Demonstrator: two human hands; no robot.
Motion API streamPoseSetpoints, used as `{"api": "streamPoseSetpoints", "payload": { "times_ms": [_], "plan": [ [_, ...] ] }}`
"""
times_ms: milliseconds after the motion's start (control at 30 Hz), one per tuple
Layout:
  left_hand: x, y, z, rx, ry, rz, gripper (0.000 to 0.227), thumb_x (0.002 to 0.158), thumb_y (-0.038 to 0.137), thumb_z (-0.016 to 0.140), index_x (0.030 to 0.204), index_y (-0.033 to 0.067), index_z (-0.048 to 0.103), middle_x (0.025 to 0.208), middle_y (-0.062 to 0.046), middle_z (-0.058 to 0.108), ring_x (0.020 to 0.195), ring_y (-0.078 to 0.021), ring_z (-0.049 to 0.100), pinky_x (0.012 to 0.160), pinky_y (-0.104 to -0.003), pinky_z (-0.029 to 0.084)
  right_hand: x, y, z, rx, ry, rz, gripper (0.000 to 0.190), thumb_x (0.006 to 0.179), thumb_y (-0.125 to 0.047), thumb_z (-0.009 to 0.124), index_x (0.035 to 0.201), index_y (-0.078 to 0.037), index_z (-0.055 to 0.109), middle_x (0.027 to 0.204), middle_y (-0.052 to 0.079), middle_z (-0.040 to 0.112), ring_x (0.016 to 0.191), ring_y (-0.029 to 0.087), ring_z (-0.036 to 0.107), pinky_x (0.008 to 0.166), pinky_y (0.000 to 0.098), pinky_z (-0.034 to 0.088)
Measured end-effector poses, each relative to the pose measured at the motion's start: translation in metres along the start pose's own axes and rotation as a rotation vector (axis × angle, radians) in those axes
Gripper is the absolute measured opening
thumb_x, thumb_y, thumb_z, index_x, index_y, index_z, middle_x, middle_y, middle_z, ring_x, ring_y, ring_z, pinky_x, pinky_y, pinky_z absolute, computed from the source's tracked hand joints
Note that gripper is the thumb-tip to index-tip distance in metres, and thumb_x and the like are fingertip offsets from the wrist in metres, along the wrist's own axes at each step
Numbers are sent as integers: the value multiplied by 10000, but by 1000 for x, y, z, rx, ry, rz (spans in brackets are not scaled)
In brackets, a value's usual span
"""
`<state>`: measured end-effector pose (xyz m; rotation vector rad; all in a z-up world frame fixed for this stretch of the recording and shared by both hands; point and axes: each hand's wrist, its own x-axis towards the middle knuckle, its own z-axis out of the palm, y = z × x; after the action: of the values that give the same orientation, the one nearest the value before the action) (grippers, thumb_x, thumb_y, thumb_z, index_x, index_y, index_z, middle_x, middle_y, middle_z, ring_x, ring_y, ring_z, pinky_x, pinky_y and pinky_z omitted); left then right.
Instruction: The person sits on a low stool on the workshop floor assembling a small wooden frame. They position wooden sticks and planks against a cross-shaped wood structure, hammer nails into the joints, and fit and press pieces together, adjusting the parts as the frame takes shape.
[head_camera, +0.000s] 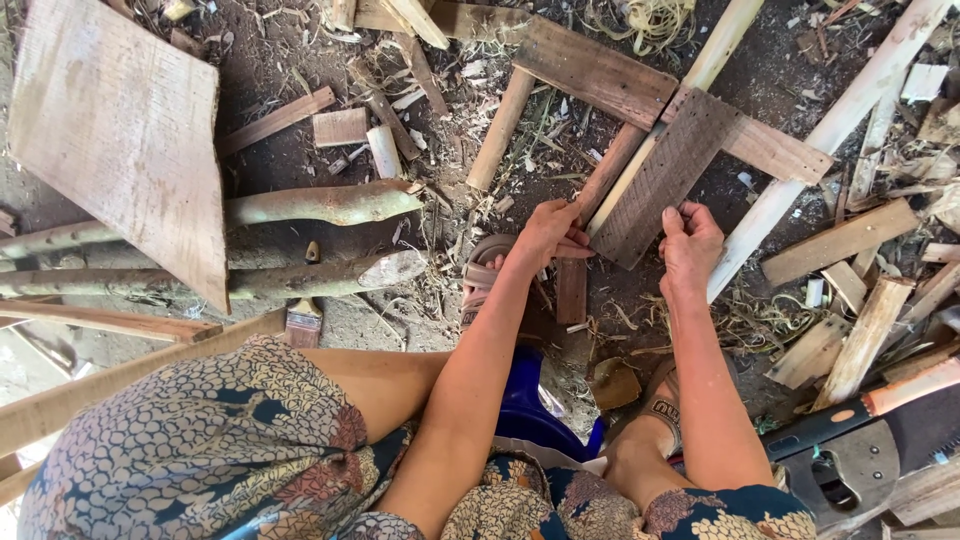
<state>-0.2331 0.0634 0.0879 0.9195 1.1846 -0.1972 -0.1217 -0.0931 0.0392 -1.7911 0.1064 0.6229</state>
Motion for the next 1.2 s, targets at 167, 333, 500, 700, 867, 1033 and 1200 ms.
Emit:
{"api": "streamPoseSetpoints", "payload": {
  "times_ms": [167,333,500,700,867,1033,1200],
  "plan": [
    [-2,3,-1,-15,-11,-13,373,972,242,414,1016,-122,485,804,-334,584,814,-436,651,727,-505,609,2,1,0,-25,10,6,29,909,-101,667,897,-75,666,711,82,610,421,118,513,377,249,393],
    [-2,2,-2,-62,13,-37,341,961,232,436,989,-105,485,787,-333,585,802,-440,653,715,-506,609,2,-1,-1,-47,-1,25,40,920,-123,662,913,-87,676,720,79,624,433,130,533,382,262,403],
    [-19,13,2,155,-3,54,486,971,326,440,1102,-141,465,810,-311,599,766,-396,676,684,-495,610,-7,-33,-30,132,51,146,44,892,-156,654,918,-132,629,735,33,514,418,94,447,367,224,402],
    [-32,19,14,390,137,176,481,973,335,420,1080,-128,500,697,-244,616,580,-268,678,508,-362,617,2,24,-126,53,208,145,49,896,-123,666,927,-123,628,721,46,504,399,105,455,346,230,386],
    [-16,3,38,544,358,365,244,856,213,506,907,9,628,662,-159,649,574,-302,628,548,-425,523,-4,17,-134,52,215,179,43,917,-102,638,898,-141,636,723,20,521,389,91,429,359,206,353],
    [-33,0,75,659,360,564,112,829,102,576,907,39,624,837,-203,687,808,-429,663,686,-538,530,4,25,-138,30,195,147,26,940,-111,637,922,-121,652,747,42,559,412,84,452,371,217,357],
    [-13,-42,97,940,100,488,186,769,193,676,914,156,565,796,-69,676,775,-309,680,664,-445,555,3,18,-135,40,186,142,28,923,-92,645,900,-106,641,710,34,522,395,85,423,373,214,333]
  ]
}}
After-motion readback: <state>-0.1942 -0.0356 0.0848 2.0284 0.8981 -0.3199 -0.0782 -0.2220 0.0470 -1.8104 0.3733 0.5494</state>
